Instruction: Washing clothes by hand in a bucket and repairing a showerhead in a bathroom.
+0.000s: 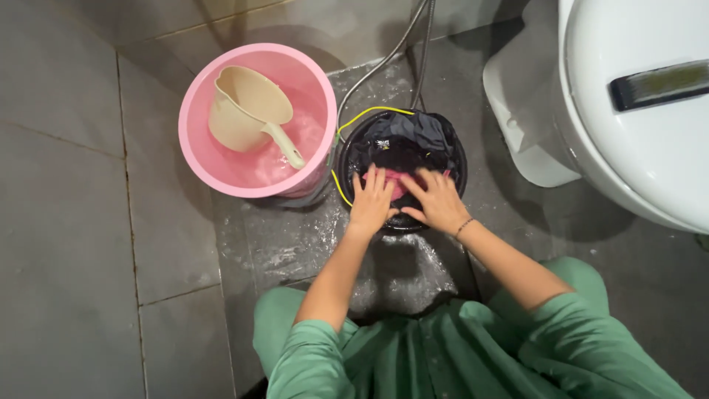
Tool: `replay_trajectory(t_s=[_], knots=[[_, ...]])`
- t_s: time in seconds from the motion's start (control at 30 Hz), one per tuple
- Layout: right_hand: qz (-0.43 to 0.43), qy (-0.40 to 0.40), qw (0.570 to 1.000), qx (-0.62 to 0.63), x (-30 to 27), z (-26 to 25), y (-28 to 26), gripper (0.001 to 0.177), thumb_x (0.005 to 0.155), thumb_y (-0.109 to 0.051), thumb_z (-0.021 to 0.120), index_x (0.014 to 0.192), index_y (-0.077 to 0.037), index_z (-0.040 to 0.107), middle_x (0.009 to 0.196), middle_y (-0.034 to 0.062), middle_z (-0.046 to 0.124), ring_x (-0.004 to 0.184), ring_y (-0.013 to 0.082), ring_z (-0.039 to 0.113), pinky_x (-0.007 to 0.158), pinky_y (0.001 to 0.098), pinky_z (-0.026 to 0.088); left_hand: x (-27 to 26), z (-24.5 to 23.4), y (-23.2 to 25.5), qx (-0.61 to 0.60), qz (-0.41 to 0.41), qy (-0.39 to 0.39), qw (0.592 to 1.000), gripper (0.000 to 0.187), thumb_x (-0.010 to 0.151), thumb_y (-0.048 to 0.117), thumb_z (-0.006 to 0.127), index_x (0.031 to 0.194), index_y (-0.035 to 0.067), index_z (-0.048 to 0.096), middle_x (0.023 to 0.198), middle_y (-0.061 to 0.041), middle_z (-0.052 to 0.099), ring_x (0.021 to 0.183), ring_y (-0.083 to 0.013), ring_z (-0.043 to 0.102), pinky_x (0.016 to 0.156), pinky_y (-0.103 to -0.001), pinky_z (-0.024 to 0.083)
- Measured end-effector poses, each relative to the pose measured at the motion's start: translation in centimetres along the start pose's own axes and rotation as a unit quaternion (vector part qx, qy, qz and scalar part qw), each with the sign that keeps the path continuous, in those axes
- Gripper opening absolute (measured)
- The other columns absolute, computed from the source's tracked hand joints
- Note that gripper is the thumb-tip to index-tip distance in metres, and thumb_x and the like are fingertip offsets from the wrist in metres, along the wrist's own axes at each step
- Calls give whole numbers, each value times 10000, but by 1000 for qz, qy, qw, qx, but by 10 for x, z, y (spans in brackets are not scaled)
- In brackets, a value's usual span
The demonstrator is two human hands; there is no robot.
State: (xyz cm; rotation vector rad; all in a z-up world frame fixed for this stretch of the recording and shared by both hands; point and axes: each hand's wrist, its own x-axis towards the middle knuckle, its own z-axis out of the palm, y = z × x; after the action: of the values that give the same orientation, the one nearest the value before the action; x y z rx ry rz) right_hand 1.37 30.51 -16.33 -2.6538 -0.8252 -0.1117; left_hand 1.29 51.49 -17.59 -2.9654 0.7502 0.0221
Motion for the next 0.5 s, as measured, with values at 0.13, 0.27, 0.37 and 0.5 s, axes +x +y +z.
replay_trajectory(t_s=[0.13,0.27,0.37,0.5], knots=[[2,1,993,-118,20,6,-7,799,802,-606,659,1458,-167,528,1581,161,341,1412,481,328,1044,730,298,10,-16,1,-38,-50,-20,998,1104,559,625,843,1467,141,444,1563,-159,339,1442,-456,266,1069,-724,307],[18,-78,990,-114,25,31,-2,713,844,-607,637,1401,-166,580,1624,151,329,1460,498,256,1082,775,230,27,36,3,-112,-102,-101,983,1076,645,485,894,1533,206,354,1585,-190,297,1453,-540,233,1061,-740,331],[7,-88,990,-111,39,31,3,661,823,-605,657,1311,-161,633,1565,160,405,1436,517,284,1078,783,229,41,34,-2,-138,-128,-139,972,993,671,389,910,1498,230,384,1540,-181,339,1442,-563,242,1053,-750,344],[-19,-7,994,-105,58,43,9,583,777,-614,693,1156,-171,689,1434,176,542,1363,537,400,1048,794,285,62,96,-10,-149,-141,-111,972,768,727,340,875,1382,272,480,1481,-122,418,1418,-561,300,1017,-773,382]])
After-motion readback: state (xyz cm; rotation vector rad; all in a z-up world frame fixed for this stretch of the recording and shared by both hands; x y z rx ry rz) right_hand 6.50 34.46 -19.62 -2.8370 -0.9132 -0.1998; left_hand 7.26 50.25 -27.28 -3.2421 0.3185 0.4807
